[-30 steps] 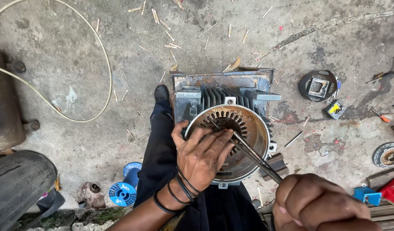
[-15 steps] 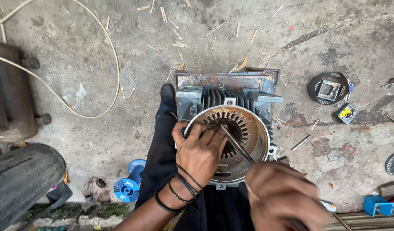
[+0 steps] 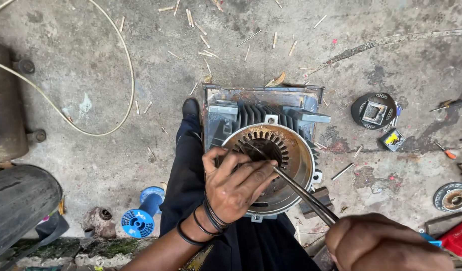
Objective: The person sits on the floor of a repair workshop and uses a hooked metal rod to pull burnt copper windings out of an electric motor stator, working the hook into the coil slots and dragging out wire a little at a time while steadying the stator with the other hand.
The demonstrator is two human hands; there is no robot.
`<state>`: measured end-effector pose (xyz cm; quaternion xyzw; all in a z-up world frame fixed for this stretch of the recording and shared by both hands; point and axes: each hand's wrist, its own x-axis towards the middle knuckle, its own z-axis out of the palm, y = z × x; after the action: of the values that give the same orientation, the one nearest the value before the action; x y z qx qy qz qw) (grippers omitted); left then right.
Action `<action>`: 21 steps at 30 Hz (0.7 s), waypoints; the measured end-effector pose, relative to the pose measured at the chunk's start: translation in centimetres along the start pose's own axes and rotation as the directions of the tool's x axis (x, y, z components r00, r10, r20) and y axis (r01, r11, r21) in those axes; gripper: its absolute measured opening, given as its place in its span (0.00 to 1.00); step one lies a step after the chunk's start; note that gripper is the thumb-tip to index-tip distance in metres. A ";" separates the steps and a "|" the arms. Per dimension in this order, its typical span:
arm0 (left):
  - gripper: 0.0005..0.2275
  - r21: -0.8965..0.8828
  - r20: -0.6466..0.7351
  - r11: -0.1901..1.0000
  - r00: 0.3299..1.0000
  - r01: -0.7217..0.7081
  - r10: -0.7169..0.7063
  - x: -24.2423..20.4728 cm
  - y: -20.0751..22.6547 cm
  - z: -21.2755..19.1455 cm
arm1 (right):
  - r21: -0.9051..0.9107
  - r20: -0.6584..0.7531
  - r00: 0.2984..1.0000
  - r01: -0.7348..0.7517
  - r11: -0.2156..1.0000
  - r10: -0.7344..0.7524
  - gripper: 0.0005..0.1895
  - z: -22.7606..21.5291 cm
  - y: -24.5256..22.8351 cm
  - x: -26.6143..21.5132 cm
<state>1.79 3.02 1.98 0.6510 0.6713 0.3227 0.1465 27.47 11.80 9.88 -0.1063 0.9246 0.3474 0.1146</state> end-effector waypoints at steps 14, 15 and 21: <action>0.11 -0.029 -0.021 0.999 0.999 0.029 -0.029 0.6 -0.1 -0.5 | 0.939 -0.114 0.939 -0.005 0.345 0.323 0.08 1.0 4.4 2.3; 0.11 -0.034 -0.022 0.999 0.999 0.026 -0.027 0.7 -0.1 -0.5 | 0.978 -0.091 0.926 0.014 0.209 0.366 0.08 0.9 4.7 2.6; 0.11 -0.047 -0.007 0.998 0.999 0.034 -0.035 0.8 -0.1 -0.7 | 0.928 0.054 0.874 0.134 -0.347 0.483 0.07 1.3 6.3 2.6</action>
<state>1.18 3.63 2.56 0.6343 0.6753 0.3384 0.1645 23.45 17.01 12.03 0.1182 0.8165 -0.5585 -0.0864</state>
